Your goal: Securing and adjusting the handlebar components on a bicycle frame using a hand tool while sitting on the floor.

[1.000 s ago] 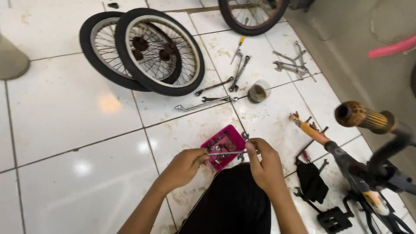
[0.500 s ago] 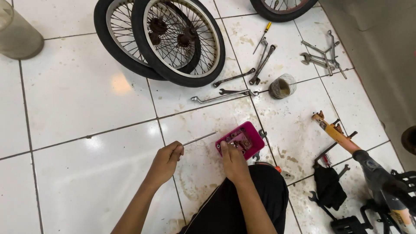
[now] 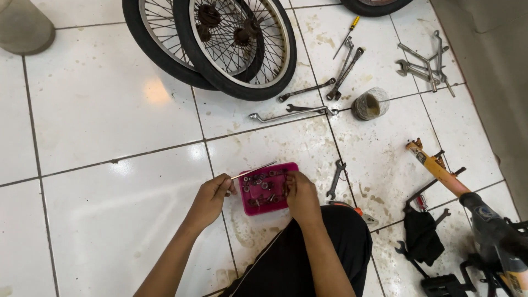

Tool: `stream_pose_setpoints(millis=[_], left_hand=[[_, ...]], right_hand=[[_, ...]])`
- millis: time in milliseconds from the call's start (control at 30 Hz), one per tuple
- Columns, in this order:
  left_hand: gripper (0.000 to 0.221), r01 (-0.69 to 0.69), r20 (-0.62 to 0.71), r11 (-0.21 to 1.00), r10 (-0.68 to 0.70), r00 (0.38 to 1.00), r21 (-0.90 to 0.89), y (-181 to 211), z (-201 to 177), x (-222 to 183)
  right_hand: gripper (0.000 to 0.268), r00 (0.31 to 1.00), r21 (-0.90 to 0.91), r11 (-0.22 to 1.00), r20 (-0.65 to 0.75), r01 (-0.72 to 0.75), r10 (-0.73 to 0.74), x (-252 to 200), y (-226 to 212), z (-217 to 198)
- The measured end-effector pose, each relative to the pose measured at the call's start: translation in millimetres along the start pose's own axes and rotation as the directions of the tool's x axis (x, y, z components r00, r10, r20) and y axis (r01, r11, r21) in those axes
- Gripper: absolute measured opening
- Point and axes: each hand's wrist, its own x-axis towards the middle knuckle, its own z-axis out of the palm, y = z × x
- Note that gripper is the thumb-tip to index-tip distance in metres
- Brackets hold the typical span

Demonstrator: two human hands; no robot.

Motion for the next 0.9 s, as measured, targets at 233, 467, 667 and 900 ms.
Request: stream_pose_setpoints(millis=[233,467,667,900], left_hand=[[0.033,0.035,0.024,0.997,-0.033,0.999,-0.062,-2,3,-3],[0.033,-0.017,-0.006,1.0,0.017,1.0,-0.026,-9,-1,-1],[0.034,-0.055,-0.045,0.998,0.056,0.997,0.04,9,-1,-4],[0.032,-0.102,-0.11,0.995,0.102,0.989,0.007,9,5,-8]], right_hand=[[0.037,0.982,-0.319,0.941,0.18,0.114,-0.058,1,28,24],[0.038,0.968,-0.12,0.985,0.233,0.122,-0.091,5,13,17],[0.032,0.965,-0.167,0.98,0.252,0.113,-0.069,4,6,17],[0.036,0.895,-0.347,0.847,0.345,0.402,-0.284,21,1,49]])
